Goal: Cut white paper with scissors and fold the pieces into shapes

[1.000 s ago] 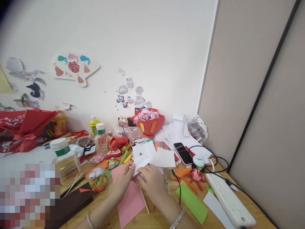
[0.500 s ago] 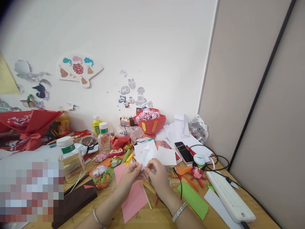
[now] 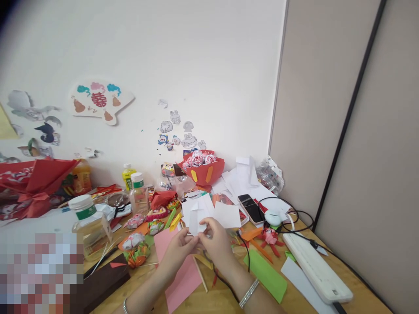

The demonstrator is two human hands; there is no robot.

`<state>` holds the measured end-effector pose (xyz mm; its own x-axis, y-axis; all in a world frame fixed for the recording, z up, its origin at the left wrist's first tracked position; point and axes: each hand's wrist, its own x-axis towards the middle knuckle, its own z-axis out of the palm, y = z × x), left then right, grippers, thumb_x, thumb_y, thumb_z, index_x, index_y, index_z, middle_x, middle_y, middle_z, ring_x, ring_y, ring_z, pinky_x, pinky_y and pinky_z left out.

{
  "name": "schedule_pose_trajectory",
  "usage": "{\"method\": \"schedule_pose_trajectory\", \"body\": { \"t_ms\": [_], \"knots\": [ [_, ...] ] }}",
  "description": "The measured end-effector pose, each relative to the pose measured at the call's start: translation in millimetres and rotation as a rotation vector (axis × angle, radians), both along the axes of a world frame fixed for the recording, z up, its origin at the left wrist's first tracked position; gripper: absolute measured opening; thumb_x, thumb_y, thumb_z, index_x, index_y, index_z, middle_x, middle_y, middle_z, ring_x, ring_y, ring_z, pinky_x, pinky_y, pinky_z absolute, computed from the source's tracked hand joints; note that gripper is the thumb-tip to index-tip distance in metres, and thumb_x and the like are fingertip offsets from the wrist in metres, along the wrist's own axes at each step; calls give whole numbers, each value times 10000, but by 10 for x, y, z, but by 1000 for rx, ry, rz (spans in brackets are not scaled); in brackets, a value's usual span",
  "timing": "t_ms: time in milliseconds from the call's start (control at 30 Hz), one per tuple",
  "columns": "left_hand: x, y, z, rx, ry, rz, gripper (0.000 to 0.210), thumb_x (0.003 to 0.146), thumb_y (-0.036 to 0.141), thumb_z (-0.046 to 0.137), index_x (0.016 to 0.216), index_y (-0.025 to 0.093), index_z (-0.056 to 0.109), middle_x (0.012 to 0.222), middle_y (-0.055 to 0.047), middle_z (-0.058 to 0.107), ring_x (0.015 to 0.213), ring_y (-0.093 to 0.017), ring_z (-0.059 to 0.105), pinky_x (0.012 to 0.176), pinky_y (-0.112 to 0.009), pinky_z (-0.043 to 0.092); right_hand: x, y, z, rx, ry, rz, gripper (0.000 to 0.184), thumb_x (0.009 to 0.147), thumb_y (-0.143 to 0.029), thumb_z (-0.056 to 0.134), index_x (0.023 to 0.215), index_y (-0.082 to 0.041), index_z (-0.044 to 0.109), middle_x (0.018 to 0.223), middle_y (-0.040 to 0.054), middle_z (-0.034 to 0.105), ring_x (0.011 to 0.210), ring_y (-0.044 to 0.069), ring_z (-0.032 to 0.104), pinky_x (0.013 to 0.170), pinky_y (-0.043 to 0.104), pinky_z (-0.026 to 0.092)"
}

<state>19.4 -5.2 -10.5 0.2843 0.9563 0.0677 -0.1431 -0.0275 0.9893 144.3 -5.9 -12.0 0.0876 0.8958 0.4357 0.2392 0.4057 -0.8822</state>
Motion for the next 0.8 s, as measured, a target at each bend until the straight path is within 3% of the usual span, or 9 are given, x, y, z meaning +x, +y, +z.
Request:
{"method": "schedule_pose_trajectory", "body": {
  "t_ms": [400, 633, 800],
  "knots": [
    [-28, -25, 60, -56, 0, -29, 386, 587, 443, 709, 781, 180, 505, 609, 0, 674, 602, -180, 665, 631, -300, 527, 27, 9, -15, -26, 43, 50, 256, 650, -135, 531, 901, -179, 555, 704, -5, 583, 646, 155, 582, 603, 272, 479],
    [-39, -30, 55, -88, -23, -38, 340, 612, 397, 688, 767, 168, 491, 638, -29, 679, 548, -149, 644, 588, -262, 502, 63, 14, -22, 0, 71, -32, 181, 748, -212, 488, 914, -181, 551, 816, 43, 630, 650, 163, 601, 651, 307, 486],
    [-68, 5, 48, -18, 170, -53, 297, 628, 426, 623, 627, 198, 434, 525, 13, 627, 385, -119, 551, 397, -207, 382, 202, 119, -44, 81, 123, -90, 310, 819, -325, 453, 1092, -181, 483, 1062, 101, 596, 999, 208, 558, 810, 327, 462]
  ]
}}
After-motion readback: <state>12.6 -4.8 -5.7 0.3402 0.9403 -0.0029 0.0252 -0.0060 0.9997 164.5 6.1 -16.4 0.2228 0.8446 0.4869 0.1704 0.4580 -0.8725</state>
